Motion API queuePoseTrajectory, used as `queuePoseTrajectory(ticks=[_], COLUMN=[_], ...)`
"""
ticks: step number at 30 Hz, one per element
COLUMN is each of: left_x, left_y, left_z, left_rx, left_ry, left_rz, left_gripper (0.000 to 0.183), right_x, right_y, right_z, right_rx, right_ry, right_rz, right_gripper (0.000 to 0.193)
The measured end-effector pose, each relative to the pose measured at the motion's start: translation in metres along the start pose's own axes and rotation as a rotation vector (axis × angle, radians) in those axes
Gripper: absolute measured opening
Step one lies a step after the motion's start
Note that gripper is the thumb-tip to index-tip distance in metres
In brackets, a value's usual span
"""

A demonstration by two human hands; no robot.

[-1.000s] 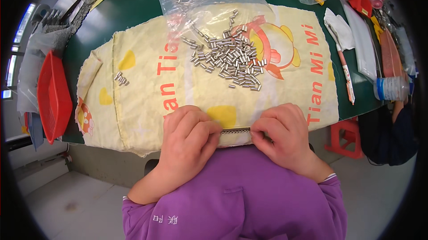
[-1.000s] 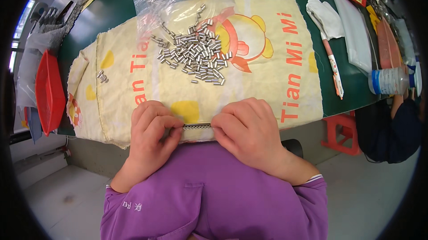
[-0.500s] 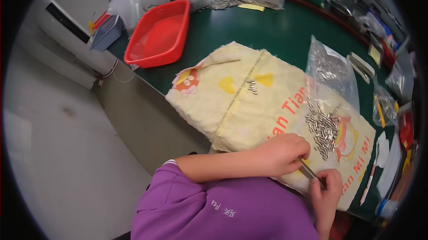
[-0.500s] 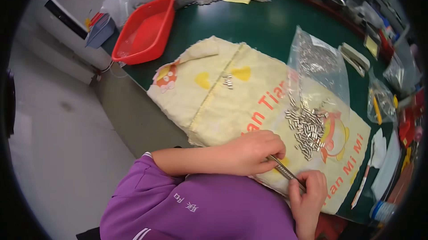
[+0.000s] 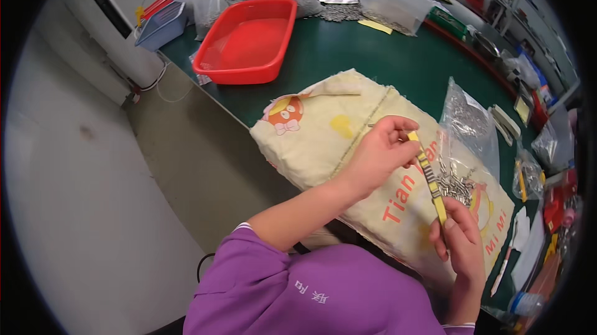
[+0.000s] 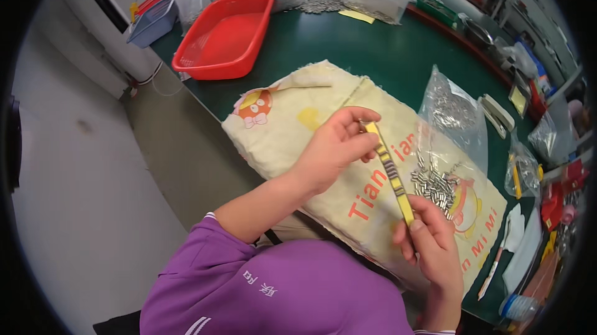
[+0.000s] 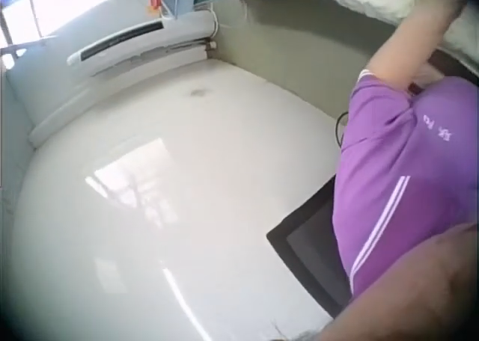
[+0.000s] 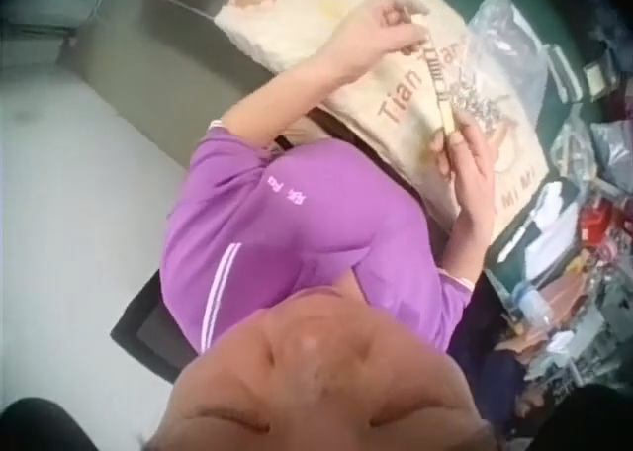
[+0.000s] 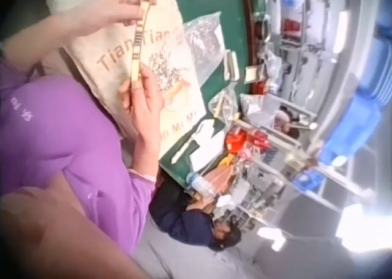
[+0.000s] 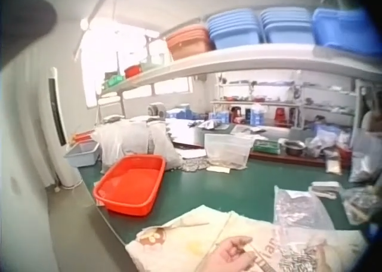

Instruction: Inserting small metal components into a yellow assembly bar.

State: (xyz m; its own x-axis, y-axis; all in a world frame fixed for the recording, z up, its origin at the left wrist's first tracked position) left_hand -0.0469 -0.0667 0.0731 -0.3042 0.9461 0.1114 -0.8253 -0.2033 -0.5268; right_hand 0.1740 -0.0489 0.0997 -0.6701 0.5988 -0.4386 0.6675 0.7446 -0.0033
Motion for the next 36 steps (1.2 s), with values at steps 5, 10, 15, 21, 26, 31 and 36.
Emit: queuePoseTrajectory(ticks=[5,10,15,21,26,31,36], left_x=[-0.043,-0.065,-0.050,-0.026,-0.016,-0.011,-0.007], left_y=[-0.015,-0.025,-0.001,0.013,0.014,0.018,0.016], left_z=[-0.035,-0.065,-0.065,-0.050,-0.046,-0.046,-0.042], left_rx=[-0.160,-0.383,-0.599,-0.664,-0.728,-0.732,-0.690], left_ry=[0.299,0.506,0.454,0.416,0.414,0.379,0.298], left_rz=[-0.162,-0.067,-0.025,0.323,0.442,0.507,0.506], left_gripper=[0.033,0.021,0.028,0.023,0.024,0.025,0.031], right_x=[0.008,0.020,0.031,0.016,-0.013,-0.046,-0.064], right_y=[-0.029,-0.055,-0.060,-0.063,-0.049,-0.025,0.003], right_z=[0.005,0.001,0.011,0.003,0.002,0.021,0.047], right_rx=[0.226,0.074,-0.034,-0.038,0.016,0.233,0.478], right_ry=[0.007,0.013,0.103,-0.020,-0.155,-0.237,-0.086], right_rz=[-0.055,-0.030,-0.013,-0.077,-0.109,-0.056,-0.051], right_gripper=[0.048,0.067,0.072,0.075,0.074,0.071,0.071])
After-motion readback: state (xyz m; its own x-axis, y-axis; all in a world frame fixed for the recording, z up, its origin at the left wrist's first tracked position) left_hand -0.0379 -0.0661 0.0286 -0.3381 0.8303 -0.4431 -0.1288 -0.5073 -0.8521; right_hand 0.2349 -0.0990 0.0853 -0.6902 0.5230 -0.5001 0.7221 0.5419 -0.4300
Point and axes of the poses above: each hand's wrist, its own x-axis towards the middle knuckle, its own y-axis out of the back of the hand, z = x × y, the point moved 5 cm from there along x, towards the middle knuckle, and after that the axes turned 7 degrees about -y, right-handed, at the moved point
